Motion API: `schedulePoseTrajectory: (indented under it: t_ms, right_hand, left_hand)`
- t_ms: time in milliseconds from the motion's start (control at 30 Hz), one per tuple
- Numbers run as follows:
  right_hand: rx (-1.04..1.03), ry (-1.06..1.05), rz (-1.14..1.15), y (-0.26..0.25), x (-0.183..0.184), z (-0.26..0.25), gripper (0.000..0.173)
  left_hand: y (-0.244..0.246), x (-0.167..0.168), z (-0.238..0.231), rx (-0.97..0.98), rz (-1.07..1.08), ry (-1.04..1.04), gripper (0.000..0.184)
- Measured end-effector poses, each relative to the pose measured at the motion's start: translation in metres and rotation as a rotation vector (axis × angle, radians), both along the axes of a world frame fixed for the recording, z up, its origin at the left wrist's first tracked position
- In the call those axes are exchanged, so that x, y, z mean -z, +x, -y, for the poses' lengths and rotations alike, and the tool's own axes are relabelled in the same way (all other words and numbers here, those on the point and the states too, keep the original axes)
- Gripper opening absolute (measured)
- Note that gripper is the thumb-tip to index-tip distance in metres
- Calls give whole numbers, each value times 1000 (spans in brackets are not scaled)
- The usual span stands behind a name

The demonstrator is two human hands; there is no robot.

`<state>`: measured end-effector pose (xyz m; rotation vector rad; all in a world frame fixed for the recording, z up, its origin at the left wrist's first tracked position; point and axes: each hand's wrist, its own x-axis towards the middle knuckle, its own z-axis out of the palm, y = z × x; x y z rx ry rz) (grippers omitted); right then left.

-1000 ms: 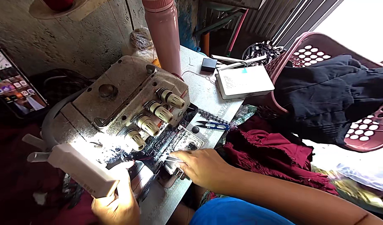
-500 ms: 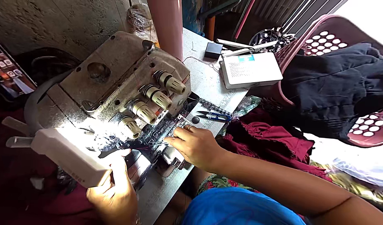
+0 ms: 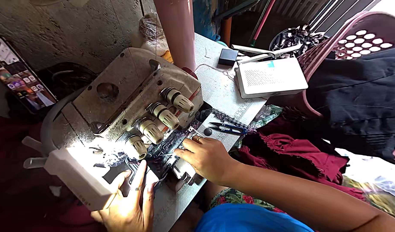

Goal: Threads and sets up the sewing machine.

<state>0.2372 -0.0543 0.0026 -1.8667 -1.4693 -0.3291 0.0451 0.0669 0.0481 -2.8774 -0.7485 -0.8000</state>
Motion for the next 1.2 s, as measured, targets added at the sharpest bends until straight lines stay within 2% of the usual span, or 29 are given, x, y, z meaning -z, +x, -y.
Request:
schedulePoseTrajectory:
  t_ms: [133, 267, 367, 433, 800, 1200]
  right_hand:
    - [-4, -9, 8, 2, -1, -1, 21]
    - [-2, -7, 21, 4, 0, 1, 21]
    - [-1, -6, 30, 4, 0, 2, 21]
    - [0, -12, 24, 2, -1, 1, 22]
    - [-26, -29, 16, 0, -4, -3, 22]
    - [-17, -28, 75, 0, -7, -1, 22]
  left_hand:
    - [-17, 5, -2, 28, -5, -11, 55]
    - [-18, 1, 2, -34, -47, 51, 60]
    - [-6, -10, 5, -66, -141, 50, 78]
    - [4, -14, 3, -40, -198, 50, 83]
    - [3, -8, -5, 86, -123, 46, 67]
    - [1, -6, -7, 111, -78, 22, 64]
